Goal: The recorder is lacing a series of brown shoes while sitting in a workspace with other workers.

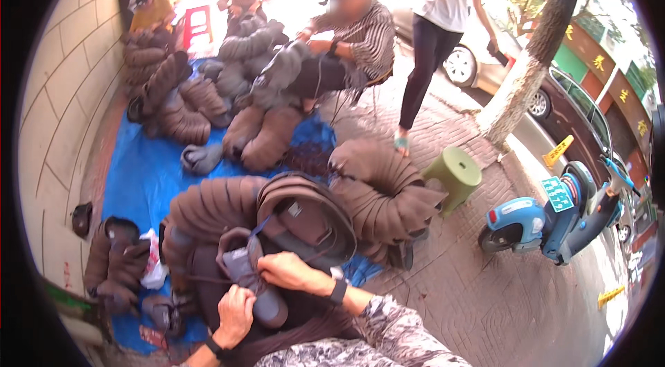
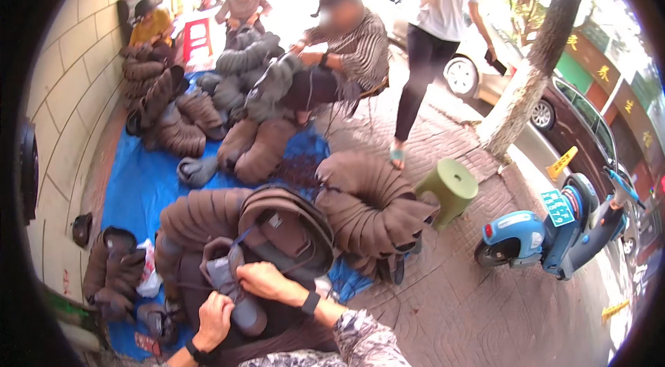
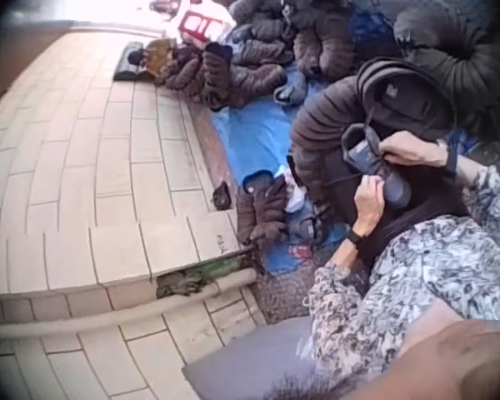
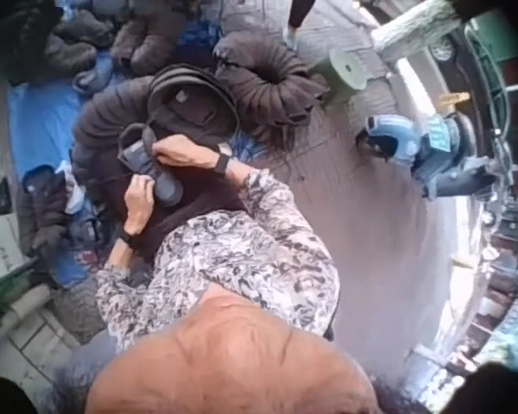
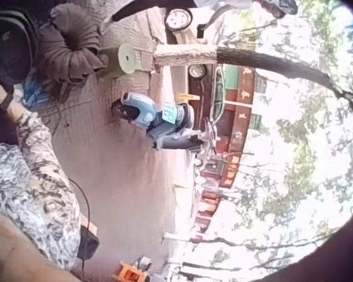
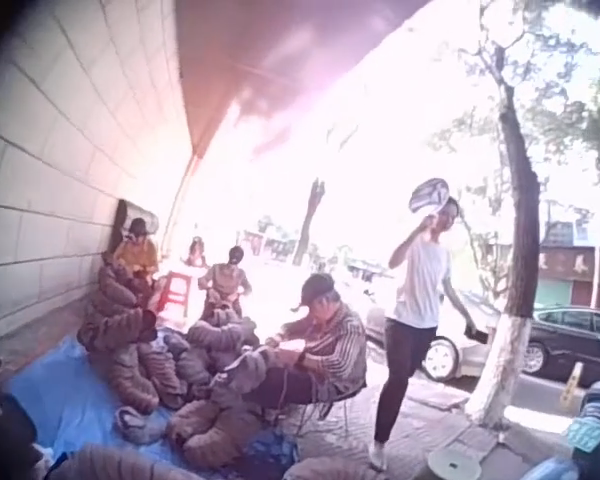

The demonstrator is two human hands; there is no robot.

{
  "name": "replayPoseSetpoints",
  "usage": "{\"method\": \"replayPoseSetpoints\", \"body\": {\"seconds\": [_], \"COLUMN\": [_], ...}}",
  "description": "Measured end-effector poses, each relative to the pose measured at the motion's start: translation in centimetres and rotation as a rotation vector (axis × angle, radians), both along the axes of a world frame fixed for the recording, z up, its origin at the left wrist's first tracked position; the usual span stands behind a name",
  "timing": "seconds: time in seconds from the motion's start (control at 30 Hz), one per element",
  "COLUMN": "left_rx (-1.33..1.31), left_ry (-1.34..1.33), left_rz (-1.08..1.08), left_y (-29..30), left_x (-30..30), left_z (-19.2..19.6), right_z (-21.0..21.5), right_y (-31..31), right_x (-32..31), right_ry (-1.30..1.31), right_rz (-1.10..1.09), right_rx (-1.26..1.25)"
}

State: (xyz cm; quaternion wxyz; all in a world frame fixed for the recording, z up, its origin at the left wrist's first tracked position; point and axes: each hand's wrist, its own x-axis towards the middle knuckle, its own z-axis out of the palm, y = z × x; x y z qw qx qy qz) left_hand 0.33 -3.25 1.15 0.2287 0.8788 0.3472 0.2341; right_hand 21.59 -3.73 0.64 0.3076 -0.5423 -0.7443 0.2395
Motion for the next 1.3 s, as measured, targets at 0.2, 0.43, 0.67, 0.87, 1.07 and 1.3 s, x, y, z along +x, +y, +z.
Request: {"method": "replayPoseSetpoints", "body": {"seconds": [0.2,0.43,0.67,0.87,1.07,1.3], "left_rx": [0.064,-0.368,-1.08,-1.509,-1.959,-0.952], "left_ry": [0.004,-0.23,-0.599,-0.995,-1.529,-0.732], "left_rz": [0.102,0.285,0.433,0.652,0.204,0.46], "left_y": [2.4,3.6,3.4,2.7,2.4,2.5], "left_x": [0.1,3.0,1.7,1.5,0.6,-0.3], "left_z": [0.6,1.7,0.3,0.4,-3.5,1.6], "right_z": [0.3,3.7,3.2,2.8,1.6,2.1], "right_y": [0.2,1.6,3.4,2.9,2.3,2.0], "right_x": [0.3,2.9,2.7,2.0,1.9,4.4], "right_ry": [0.038,0.078,0.122,0.127,0.083,0.738], "right_rz": [0.02,-0.068,0.008,0.004,0.004,-0.066], "right_rx": [-0.083,-0.142,-0.379,-0.373,-0.255,-0.507]}}
